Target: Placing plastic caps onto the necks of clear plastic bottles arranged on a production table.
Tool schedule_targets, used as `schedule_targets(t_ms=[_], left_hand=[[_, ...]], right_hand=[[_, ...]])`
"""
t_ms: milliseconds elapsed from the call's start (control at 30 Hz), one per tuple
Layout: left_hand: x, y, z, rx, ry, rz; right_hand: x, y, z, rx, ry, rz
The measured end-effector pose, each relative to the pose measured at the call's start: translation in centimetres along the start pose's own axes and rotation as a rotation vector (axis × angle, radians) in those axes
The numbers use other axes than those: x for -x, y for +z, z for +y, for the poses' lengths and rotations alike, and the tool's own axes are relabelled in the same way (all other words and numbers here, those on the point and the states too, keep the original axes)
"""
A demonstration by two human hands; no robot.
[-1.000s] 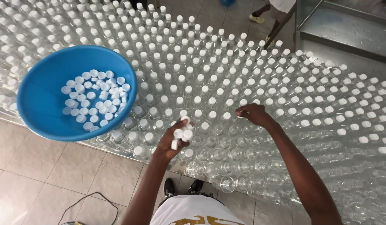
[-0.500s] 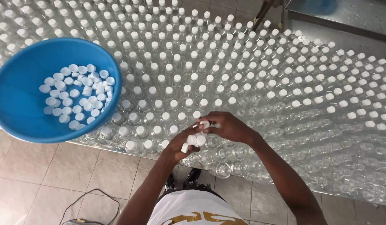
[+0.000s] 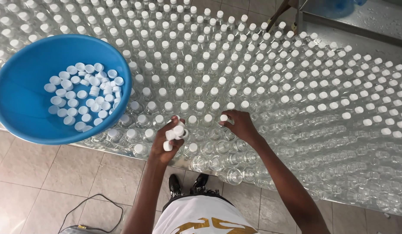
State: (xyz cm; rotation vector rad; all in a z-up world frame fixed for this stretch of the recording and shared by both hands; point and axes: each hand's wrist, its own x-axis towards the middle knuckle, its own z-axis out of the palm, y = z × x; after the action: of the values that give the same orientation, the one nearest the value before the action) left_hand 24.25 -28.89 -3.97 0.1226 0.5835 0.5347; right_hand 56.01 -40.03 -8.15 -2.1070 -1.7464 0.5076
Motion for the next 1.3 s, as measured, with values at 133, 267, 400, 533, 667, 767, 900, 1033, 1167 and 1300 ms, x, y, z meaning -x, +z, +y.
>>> schedule_targets(t_ms=[133,267,400,533,667,767,900,1033,1167,1300], left_hand=[[0.6,-1.0,1.0,0.049,0.003,0.036],[0.6,-0.6,0.7,0.049,0.006,0.048],[-0.2,0.1,-0.3,0.057,-0.013,0.018],[-1.2,0.0,-1.2,0.038,-0.042,-0.003],[-1.8,0.1,-2.1,0.019,-0.091,-0.012],[-2.0,0.2,-2.9,-0.010,-0.105,-0.021],[-1.6,1.6,-3.2,-0.002,-0.104,-0.010],[-2.4,0.8,-4.2,-0.005,-0.105,-0.014],[-2.9,-0.2,-5.2,-0.059,-0.118,-0.024],[-2.6,-0.8,-4.9,-0.035,-0.118,-0.010]], right_hand=[[-0.9,-1.3,-0.7,-0.133,0.119,-0.043],[-2.6,-0.8,1.7,-0.124,0.302,-0.269],[-3.7,-2.1,1.5,-0.286,0.315,-0.410],[-4.3,-1.1,3.3,-0.440,0.333,-0.395],[-3.6,-1.2,2.2,-0.380,0.319,-0.362],[-2.4,-2.1,0.4,-0.262,0.309,-0.322],[-0.3,-1.0,-1.0,0.358,0.078,0.021],[2.5,-4.7,-12.1,-0.303,-0.100,0.084],[3.2,-3.7,-15.0,-0.232,-0.257,0.069],[3.2,-3.7,-14.8,-0.374,-0.265,0.062]])
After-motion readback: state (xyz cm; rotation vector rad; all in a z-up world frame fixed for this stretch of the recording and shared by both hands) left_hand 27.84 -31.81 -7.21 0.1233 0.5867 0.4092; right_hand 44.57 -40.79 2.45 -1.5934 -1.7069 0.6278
